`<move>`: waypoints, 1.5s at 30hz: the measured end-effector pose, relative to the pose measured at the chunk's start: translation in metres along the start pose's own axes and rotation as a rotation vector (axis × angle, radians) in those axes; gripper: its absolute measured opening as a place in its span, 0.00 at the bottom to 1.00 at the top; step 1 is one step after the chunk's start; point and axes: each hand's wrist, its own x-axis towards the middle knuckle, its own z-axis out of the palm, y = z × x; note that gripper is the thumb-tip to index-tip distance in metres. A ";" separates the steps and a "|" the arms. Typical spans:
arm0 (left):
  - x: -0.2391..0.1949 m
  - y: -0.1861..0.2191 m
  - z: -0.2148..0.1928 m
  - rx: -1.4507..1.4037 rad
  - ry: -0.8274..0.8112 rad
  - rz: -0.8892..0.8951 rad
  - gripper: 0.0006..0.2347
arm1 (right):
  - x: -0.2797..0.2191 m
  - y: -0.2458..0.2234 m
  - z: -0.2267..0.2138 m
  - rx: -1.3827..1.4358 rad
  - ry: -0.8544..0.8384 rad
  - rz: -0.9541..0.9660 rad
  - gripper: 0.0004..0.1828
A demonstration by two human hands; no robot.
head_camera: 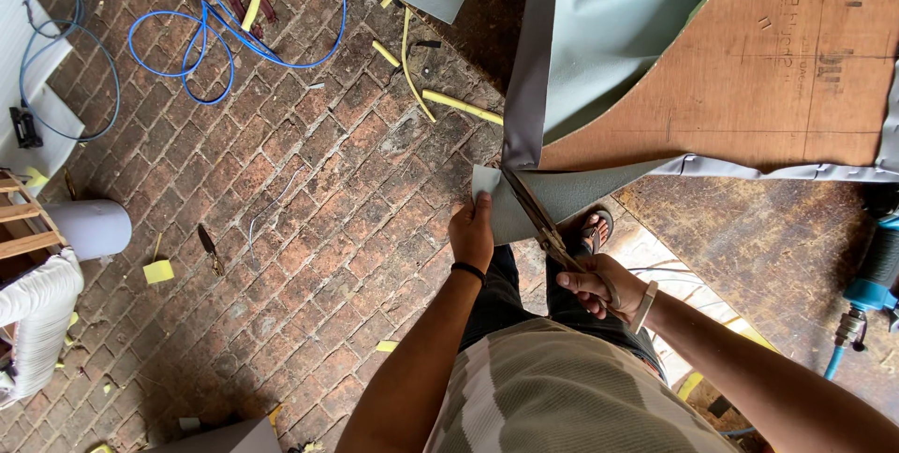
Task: The person staples gray fabric onto a wooden frame using a pneumatic staple gun, trims excess fabric with shears, and folds edges to create a tufted cushion. The person repeatedly flips the cushion, staples edges, and trims fabric to fit the frame.
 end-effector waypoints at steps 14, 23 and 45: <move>-0.030 0.031 -0.018 0.222 0.024 0.143 0.21 | 0.021 -0.026 -0.012 0.241 -0.334 -0.103 0.29; -0.027 0.034 -0.025 0.271 0.037 0.169 0.21 | 0.023 -0.011 -0.001 0.150 -0.077 -0.052 0.25; 0.011 -0.013 -0.064 0.190 0.289 0.214 0.27 | -0.020 -0.045 -0.019 -0.070 0.231 -0.319 0.16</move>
